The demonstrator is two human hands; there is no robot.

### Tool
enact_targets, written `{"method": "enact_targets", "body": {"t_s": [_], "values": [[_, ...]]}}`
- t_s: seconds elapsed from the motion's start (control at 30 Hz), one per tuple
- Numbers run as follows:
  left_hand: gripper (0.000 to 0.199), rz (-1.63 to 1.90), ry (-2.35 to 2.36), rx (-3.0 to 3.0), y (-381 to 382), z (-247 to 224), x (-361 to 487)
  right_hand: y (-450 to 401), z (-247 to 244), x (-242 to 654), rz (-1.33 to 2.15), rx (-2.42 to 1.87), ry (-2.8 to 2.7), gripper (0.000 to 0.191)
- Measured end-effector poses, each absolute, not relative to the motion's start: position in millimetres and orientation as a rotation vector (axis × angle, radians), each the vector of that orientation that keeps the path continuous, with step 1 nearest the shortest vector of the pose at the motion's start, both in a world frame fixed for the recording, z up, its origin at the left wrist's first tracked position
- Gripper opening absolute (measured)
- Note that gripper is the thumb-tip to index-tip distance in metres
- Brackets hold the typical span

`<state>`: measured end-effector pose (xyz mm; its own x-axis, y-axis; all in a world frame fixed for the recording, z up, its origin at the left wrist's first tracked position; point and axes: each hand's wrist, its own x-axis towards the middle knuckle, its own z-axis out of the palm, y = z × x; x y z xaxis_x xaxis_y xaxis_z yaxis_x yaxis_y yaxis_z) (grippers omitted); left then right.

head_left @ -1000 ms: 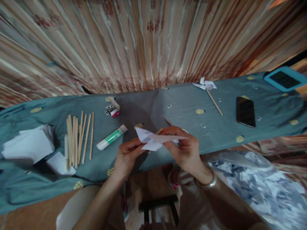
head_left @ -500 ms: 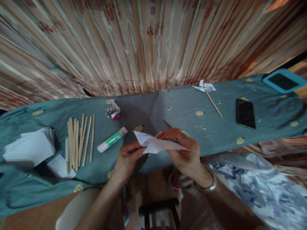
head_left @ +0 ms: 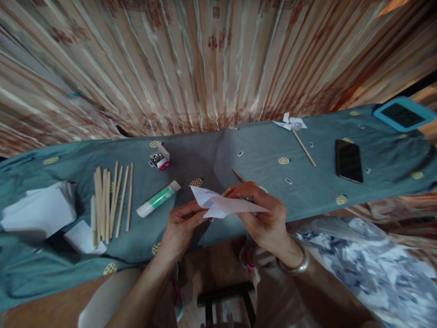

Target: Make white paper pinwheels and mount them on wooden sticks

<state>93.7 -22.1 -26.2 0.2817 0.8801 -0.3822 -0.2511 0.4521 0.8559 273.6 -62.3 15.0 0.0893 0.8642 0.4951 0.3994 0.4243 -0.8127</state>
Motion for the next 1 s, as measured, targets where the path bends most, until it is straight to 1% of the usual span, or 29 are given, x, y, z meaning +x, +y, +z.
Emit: {"method": "enact_targets", "body": {"t_s": [0.27,0.43,0.63,0.73,0.87,0.93,1.0], "values": [[0.03,0.846,1.002,0.783,-22,-28,92,-63,15,273,0.52,-1.179,-1.497,0.012],[0.029,0.853,0.988,0.774,-23,-28,92,-63,14,273,0.55,-1.191,-1.472,0.01],[0.024,0.853,1.006,0.81,-23,-29,88,-63,11,272,0.692,-1.24,-1.297,0.008],[0.023,0.834,0.998,0.844,-24,-26,85,-59,9,271,0.825,-1.271,-1.159,0.005],[0.021,0.834,1.037,0.874,-25,-21,85,-49,2,270,1.139,-1.26,-0.94,0.02],[0.02,0.848,1.091,0.888,-26,-21,86,-44,-5,269,1.236,-1.208,-0.848,0.028],[0.02,0.851,1.139,0.893,-27,-22,86,-39,-11,267,1.308,-1.181,-0.776,0.031]]}}
